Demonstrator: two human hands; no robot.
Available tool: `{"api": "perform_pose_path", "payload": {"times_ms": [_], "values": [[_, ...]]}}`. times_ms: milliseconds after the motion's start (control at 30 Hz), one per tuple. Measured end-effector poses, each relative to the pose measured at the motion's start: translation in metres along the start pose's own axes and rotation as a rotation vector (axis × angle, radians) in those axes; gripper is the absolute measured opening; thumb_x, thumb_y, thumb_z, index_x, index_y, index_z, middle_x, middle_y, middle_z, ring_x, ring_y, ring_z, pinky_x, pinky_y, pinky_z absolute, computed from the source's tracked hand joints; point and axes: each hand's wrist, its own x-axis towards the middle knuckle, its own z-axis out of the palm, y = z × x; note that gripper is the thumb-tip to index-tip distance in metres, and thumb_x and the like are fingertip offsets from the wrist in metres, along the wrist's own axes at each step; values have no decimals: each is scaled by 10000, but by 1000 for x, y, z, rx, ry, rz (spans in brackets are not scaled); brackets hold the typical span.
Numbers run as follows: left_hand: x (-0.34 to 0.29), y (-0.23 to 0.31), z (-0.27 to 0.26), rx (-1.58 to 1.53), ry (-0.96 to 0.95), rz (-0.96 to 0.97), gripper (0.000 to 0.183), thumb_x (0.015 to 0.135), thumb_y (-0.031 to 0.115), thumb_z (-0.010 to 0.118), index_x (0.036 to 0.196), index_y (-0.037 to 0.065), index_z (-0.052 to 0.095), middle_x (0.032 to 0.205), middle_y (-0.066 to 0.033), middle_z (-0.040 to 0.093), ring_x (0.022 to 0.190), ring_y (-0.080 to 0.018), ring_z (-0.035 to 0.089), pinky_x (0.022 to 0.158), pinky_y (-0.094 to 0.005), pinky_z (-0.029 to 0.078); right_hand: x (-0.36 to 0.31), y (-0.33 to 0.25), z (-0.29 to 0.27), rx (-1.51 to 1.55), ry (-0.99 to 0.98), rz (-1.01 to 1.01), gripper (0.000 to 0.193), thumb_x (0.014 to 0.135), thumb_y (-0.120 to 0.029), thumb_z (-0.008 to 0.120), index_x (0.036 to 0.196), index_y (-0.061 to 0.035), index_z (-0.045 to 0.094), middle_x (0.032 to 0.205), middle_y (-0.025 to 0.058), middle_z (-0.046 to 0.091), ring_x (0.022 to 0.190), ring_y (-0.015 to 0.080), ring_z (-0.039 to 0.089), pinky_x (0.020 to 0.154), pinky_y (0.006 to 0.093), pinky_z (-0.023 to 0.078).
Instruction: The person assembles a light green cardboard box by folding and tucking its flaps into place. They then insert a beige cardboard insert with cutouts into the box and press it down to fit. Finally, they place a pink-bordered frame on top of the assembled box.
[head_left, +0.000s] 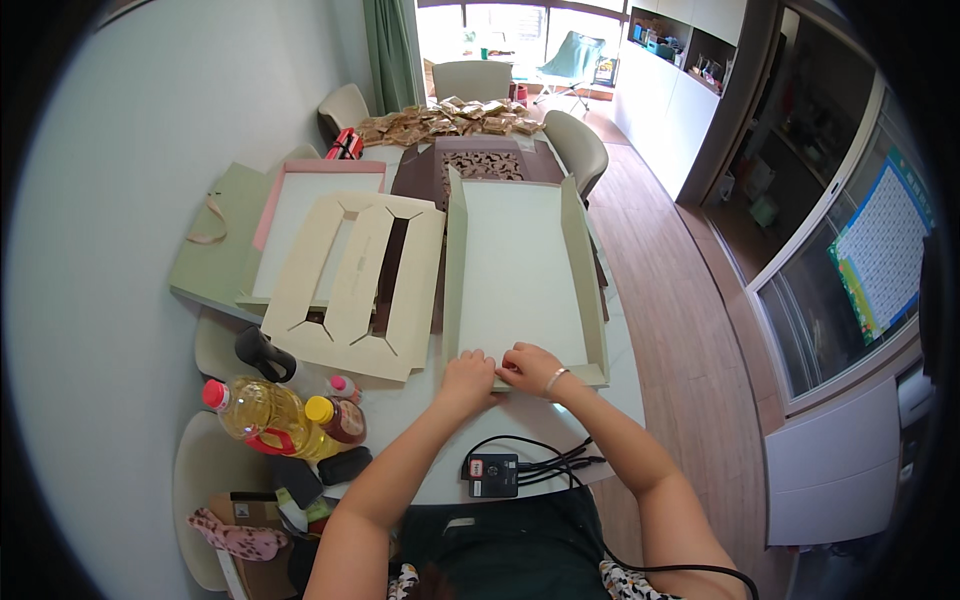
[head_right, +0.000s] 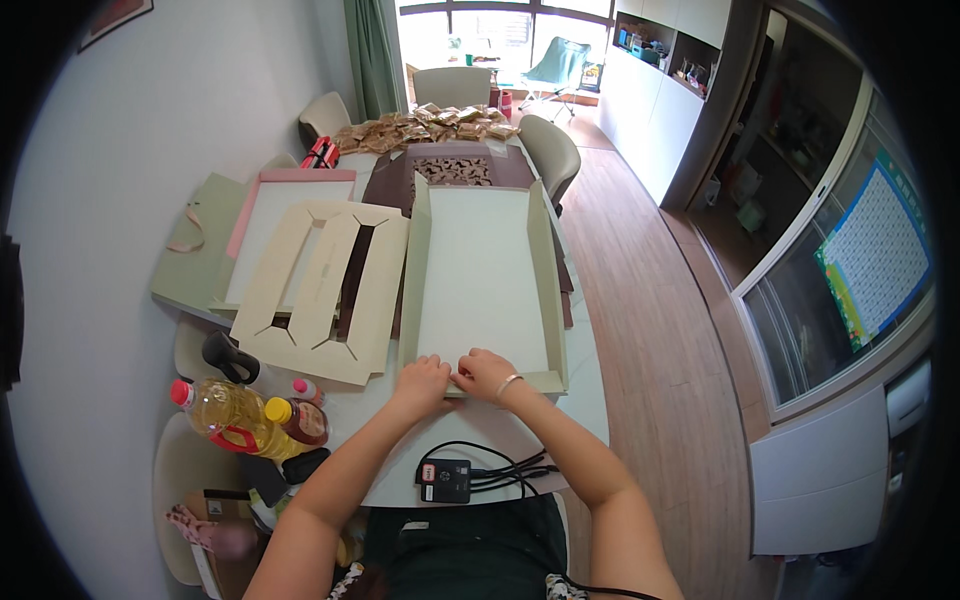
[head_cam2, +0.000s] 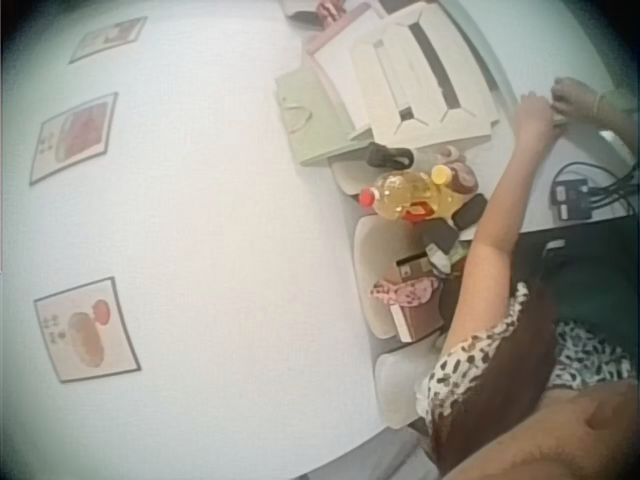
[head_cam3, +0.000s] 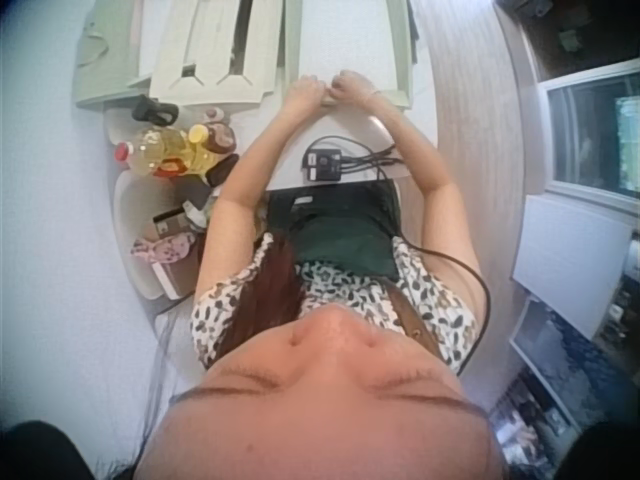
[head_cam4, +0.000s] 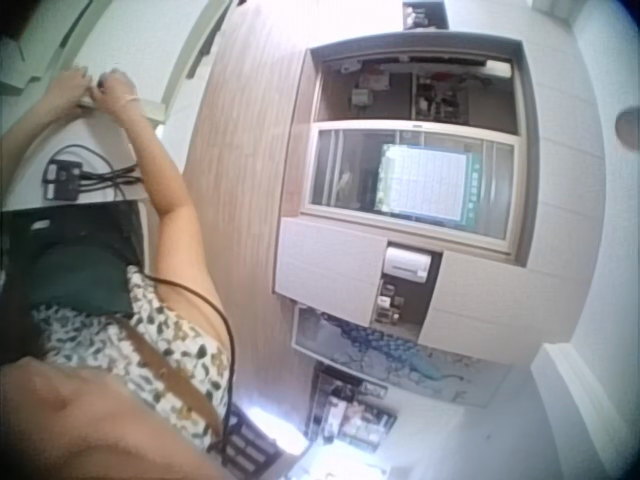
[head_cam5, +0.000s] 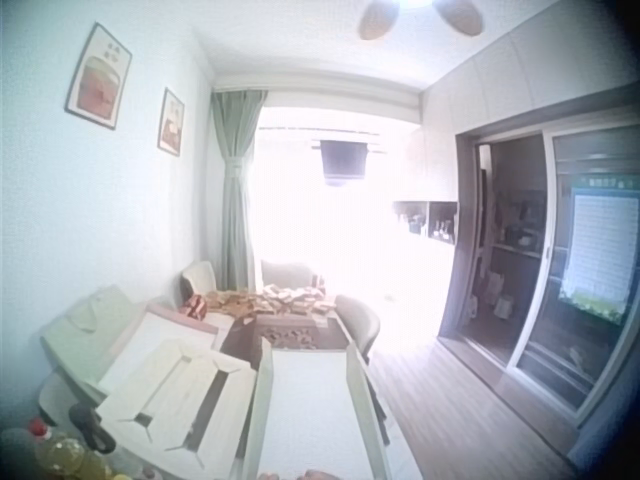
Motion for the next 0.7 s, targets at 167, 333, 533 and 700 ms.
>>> {"api": "perform_pose_path", "payload": {"times_ms": [167, 333, 533, 700], "values": [[-3, -2, 6, -46, 142, -24, 554, 614, 458, 838, 931, 71, 600, 974, -84, 584, 917, -267, 614, 716, -366, 528, -52, -7, -39, -337, 165, -72, 432, 767, -495, 703, 887, -86, 637, 984, 76, 587, 949, 243, 575, 778, 392, 468], [0, 7, 10, 55, 214, 139, 468, 641, 435, 807, 858, 85, 586, 883, -83, 578, 769, -266, 613, 620, -374, 527, -81, 20, -15, -566, 382, -10, 474, 643, -428, 794, 926, -108, 586, 914, 67, 546, 877, 228, 545, 736, 392, 435], [-1, 5, 22, 65, 295, 193, 409, 683, 416, 769, 821, 79, 585, 818, -70, 572, 739, -247, 598, 563, -363, 515, -76, 40, -9, -553, 449, -84, 482, 618, -430, 792, 900, -118, 557, 879, 50, 536, 845, 231, 542, 688, 382, 458], [4, -3, 21, 10, 243, 204, 420, 684, 420, 771, 809, 65, 584, 817, -83, 585, 783, -261, 607, 601, -374, 522, -58, 57, -27, -435, 136, -114, 462, 666, -484, 768, 882, -117, 591, 872, 49, 583, 868, 248, 592, 709, 384, 512]]}}
